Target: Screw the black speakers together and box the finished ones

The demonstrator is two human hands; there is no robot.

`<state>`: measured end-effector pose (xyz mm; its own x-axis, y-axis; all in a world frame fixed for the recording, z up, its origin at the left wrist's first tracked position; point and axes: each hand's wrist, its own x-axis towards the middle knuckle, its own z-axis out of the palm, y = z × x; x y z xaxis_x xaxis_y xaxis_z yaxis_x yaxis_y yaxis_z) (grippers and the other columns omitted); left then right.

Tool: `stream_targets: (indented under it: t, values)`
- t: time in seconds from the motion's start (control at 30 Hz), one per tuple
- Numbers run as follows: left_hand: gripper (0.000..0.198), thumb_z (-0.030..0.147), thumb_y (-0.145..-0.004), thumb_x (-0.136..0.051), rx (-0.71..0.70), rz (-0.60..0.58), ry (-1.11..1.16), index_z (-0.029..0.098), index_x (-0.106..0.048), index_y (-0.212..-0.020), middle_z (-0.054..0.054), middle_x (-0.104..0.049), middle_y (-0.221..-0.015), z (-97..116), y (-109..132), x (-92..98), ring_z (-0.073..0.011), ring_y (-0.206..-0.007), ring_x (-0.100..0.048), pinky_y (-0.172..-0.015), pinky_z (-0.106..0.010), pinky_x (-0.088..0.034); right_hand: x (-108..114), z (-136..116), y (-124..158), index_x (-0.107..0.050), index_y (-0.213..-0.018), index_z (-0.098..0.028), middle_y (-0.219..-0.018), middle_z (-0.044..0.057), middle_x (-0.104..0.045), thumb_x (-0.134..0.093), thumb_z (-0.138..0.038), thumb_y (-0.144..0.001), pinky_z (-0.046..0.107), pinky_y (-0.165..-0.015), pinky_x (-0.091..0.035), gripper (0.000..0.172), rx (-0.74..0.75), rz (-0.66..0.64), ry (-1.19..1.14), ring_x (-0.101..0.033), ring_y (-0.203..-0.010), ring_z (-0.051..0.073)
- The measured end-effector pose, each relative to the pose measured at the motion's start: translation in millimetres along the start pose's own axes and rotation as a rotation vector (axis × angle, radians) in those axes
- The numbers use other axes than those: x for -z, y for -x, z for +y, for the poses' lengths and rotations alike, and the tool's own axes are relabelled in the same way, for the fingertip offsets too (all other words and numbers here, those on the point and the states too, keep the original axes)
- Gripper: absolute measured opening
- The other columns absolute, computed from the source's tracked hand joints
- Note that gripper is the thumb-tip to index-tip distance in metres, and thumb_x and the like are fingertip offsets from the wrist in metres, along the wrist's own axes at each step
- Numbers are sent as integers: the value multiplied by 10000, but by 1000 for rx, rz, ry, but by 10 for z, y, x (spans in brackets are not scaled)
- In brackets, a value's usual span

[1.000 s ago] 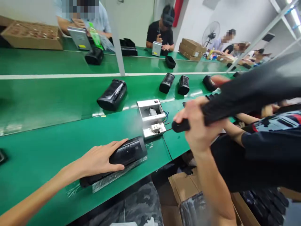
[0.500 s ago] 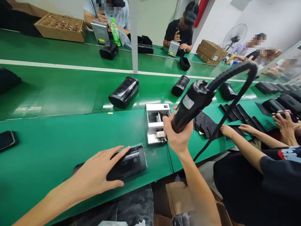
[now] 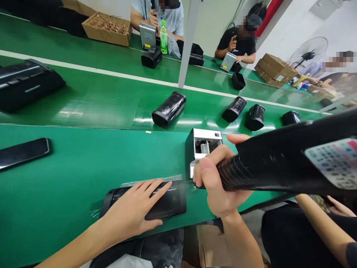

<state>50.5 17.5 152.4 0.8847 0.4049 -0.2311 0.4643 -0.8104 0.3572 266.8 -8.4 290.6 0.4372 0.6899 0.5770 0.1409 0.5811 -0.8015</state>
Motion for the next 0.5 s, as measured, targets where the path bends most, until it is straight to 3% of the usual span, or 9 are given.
stream_targets:
  t: [0.33, 0.5]
  values:
    - [1114, 625, -866, -908, -43, 102, -3, 219, -368, -1751, -229, -549, -1691, 21, 14, -78, -463, -1472, -607, -1185, -622, -518, 56, 109, 38, -653, -1312, -319, -692, -109, -598, -716, -77, -991, 274, -393, -503, 407, 0, -29, 33, -542, -409, 110]
    - [1108, 668, -856, -893, -27, 134, 20, 209, -379, -1724, -220, -600, -1619, 31, 36, 1, -451, -1418, -630, -1153, -590, -519, 35, 293, 313, -624, -1334, -309, -679, -111, -600, -742, -52, -976, 273, -461, -531, 456, -64, -73, 69, -563, -449, 123]
